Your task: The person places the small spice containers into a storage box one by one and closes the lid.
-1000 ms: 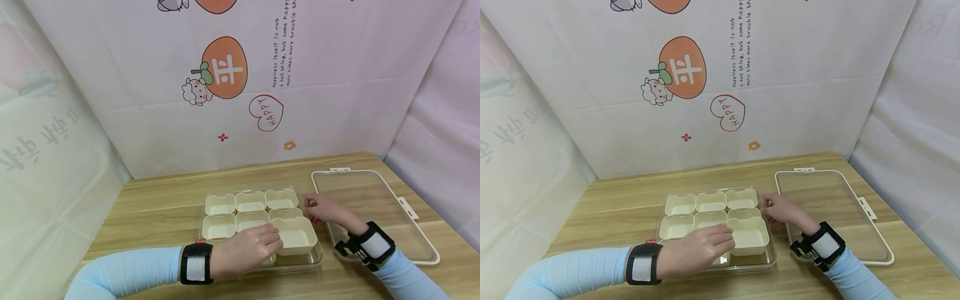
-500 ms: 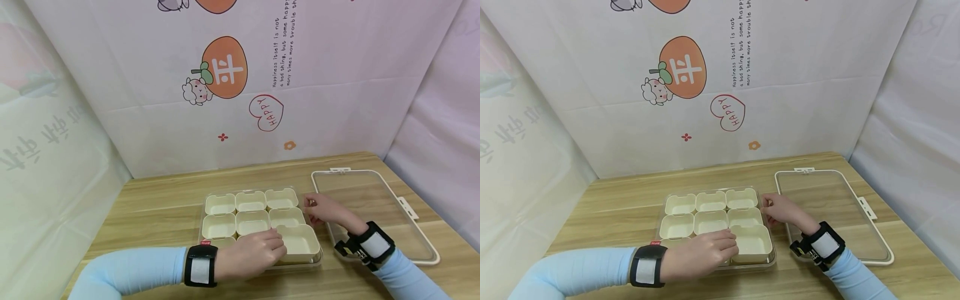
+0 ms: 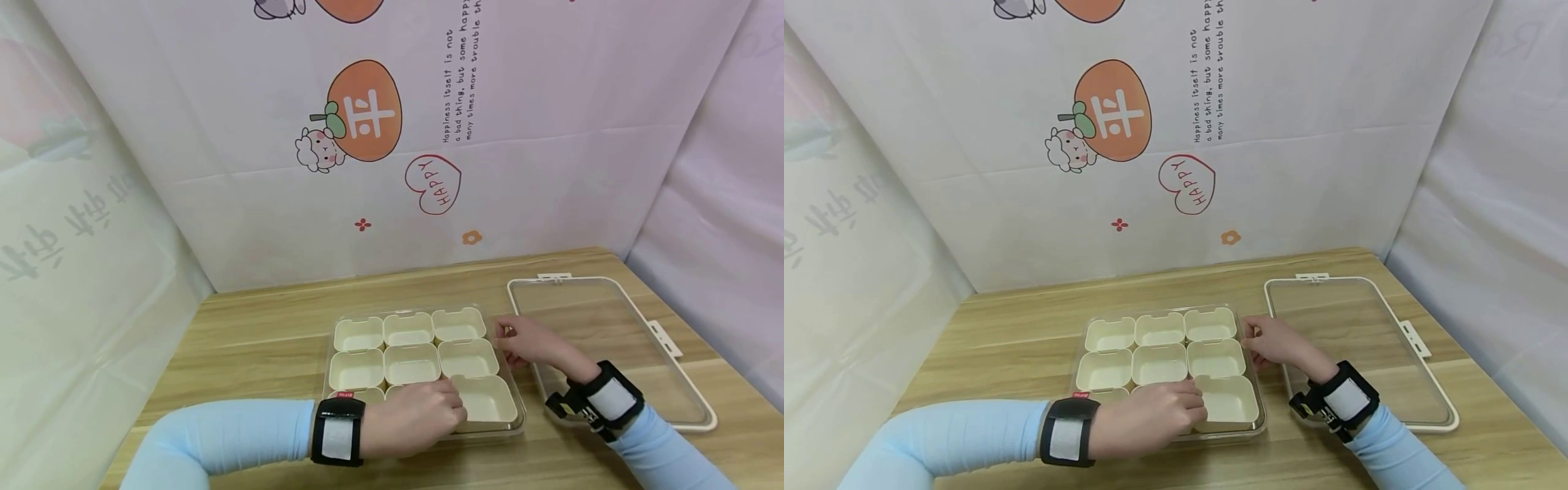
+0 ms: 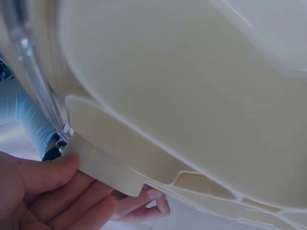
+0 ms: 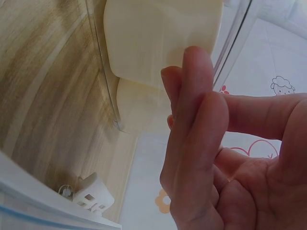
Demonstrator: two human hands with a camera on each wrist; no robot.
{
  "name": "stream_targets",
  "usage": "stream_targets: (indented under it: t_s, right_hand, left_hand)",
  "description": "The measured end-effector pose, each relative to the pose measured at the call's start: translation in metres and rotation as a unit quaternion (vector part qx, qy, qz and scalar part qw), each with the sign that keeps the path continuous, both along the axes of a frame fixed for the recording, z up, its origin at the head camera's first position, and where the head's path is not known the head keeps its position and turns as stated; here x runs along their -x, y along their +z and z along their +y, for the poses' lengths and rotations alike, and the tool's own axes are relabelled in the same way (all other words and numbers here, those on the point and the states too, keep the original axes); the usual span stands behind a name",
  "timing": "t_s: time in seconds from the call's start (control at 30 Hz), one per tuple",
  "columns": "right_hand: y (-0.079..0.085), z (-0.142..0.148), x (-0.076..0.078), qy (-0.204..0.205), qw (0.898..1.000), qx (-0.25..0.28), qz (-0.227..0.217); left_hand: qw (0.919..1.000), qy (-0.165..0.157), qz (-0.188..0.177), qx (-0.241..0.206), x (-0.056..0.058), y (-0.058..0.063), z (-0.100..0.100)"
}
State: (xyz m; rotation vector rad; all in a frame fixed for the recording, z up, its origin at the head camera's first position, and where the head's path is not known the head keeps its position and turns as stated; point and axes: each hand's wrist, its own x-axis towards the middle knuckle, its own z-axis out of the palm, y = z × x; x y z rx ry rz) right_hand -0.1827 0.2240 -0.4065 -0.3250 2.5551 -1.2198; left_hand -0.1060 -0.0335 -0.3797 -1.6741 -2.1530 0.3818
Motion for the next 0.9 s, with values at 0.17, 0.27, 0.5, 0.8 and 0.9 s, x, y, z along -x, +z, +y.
stream_targets:
  t_s: [0.17,0.27,0.5,0.8,0.9]
  right_hand:
    - [-0.0002,-0.0003,-0.0003,0.001,1.0,-0.008,0.001]
    - [0.0,-0.0002,-0.0005,0.002,1.0,-0.006,0.0]
    - [-0.0003,0.0002,-0.0005,0.003,1.0,0.003,-0.004]
    - [-0.0017,0.0007,0.0015,0.005,1.0,0.005,0.0]
    - [-0.0011,0.0007,0.0014,0.005,1.0,0.004,0.001]
  left_hand:
    - [0.9989,0.019,-0.039,0.02,-0.0009,-0.001,0.0014]
    - [0.9981,0.021,-0.049,0.029,-0.0009,-0.0011,0.0019]
    - [0.9978,0.008,-0.047,0.047,-0.0004,-0.0006,0.0044]
    - [0.9978,0.01,-0.037,0.054,-0.0002,-0.0004,0.0053]
    - [0.9981,0.008,-0.035,0.051,-0.0001,-0.0008,0.0051]
